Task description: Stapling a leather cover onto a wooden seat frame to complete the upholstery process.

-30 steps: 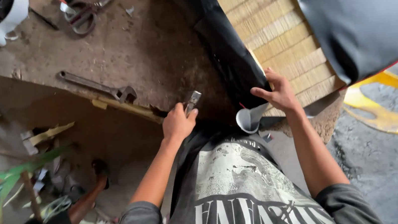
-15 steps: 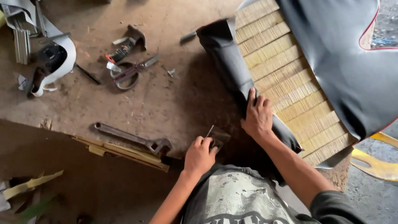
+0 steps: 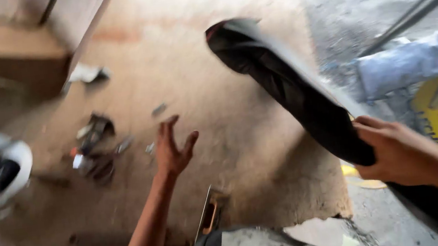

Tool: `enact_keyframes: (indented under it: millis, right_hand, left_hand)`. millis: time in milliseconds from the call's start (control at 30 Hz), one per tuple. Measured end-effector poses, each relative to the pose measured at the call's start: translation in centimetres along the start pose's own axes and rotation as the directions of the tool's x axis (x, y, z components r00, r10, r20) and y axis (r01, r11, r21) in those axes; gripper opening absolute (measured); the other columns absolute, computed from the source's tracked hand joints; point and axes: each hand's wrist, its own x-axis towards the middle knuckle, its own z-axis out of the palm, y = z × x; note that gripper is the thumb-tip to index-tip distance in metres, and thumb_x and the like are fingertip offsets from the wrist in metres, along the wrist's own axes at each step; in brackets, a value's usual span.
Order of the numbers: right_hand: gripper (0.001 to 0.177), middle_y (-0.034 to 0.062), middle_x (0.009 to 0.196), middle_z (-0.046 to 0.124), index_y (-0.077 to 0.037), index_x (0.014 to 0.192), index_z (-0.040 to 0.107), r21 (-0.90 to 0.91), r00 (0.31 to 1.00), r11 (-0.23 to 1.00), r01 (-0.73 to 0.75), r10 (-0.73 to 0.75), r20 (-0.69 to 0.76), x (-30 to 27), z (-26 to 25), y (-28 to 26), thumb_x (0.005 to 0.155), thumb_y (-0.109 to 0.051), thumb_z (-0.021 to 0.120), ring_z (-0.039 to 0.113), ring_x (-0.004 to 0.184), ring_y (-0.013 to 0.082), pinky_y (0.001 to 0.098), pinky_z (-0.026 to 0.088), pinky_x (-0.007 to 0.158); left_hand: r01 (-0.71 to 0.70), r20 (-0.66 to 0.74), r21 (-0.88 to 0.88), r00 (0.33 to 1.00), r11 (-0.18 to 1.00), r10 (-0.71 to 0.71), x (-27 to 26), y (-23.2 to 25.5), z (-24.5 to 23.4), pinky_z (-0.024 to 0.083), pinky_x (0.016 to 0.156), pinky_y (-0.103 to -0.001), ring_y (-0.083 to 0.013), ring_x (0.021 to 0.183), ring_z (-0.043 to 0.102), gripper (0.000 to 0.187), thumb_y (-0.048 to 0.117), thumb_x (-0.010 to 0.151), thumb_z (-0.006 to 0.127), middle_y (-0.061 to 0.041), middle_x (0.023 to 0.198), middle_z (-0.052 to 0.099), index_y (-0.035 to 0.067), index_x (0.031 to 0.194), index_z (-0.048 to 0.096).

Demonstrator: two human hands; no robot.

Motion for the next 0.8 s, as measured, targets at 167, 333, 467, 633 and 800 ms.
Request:
enact_keyframes:
  millis: [167,333,467,633,800]
  right_hand:
    - [0.082,-0.0160,0.122,0.083,-0.030,0.134,0.070,0.126,0.969,0.963,-0.239,0.229,0.088,-3.2,-9.3,7.8,0.057,-0.032,0.098,0.072,0.106,0.0054,0.0231,0.050,0.101]
    - [0.111,0.0067,0.161,0.050,-0.010,0.152,0.052,0.037,0.964,0.999,0.008,0.001,-0.264,-1.0,-13.6,13.6,0.053,-0.027,0.101,0.047,0.146,0.0231,0.0345,0.030,0.121]
    - [0.122,0.0119,0.172,0.028,-0.026,0.165,0.034,-0.063,0.892,0.997,-0.047,0.014,-0.451,-1.4,-14.1,15.3,0.059,-0.036,0.093,0.025,0.157,0.0348,0.0497,0.026,0.120]
    - [0.061,0.0176,0.139,0.070,-0.014,0.158,0.058,-0.193,0.575,0.974,-0.118,-0.091,-0.813,0.5,-8.1,18.2,0.098,-0.021,0.063,0.065,0.117,0.0455,0.0612,0.047,0.095]
    - [0.074,0.0076,0.118,0.066,-0.016,0.145,0.067,-0.359,0.342,0.822,-0.443,-0.216,-0.915,1.6,-6.3,17.2,0.094,-0.069,0.063,0.066,0.100,0.0317,0.0481,0.047,0.085]
  left_hand:
    - [-0.358,-0.117,-0.213,0.933,0.909,0.340,13.1,9.7,1.0,0.048,0.108,-0.049,-0.0377,0.144,0.047,0.087,0.050,0.093,0.072,-0.022,0.155,0.042,0.000,0.154,0.035]
    - [-0.276,0.131,-0.558,0.902,0.783,0.412,22.6,19.2,4.9,0.033,0.122,-0.060,-0.0316,0.156,0.042,0.092,0.059,0.099,0.065,-0.019,0.161,0.046,0.018,0.162,0.013]
    - [-0.305,0.045,-0.558,0.917,0.772,0.395,28.8,21.4,11.4,0.055,0.102,-0.038,-0.0257,0.129,0.058,0.072,0.043,0.097,0.074,-0.008,0.142,0.055,0.019,0.153,0.036]
    - [-0.433,-0.039,-0.422,0.886,0.796,0.462,33.2,24.2,14.9,0.052,0.072,-0.031,-0.0156,0.090,0.059,0.060,0.054,0.095,0.069,-0.007,0.102,0.055,-0.001,0.114,0.054]
    - [-0.165,0.068,-0.451,0.974,0.877,0.218,33.7,24.0,18.3,0.050,0.094,-0.039,-0.0227,0.116,0.062,0.065,0.060,0.094,0.061,-0.009,0.127,0.064,0.014,0.137,0.043]
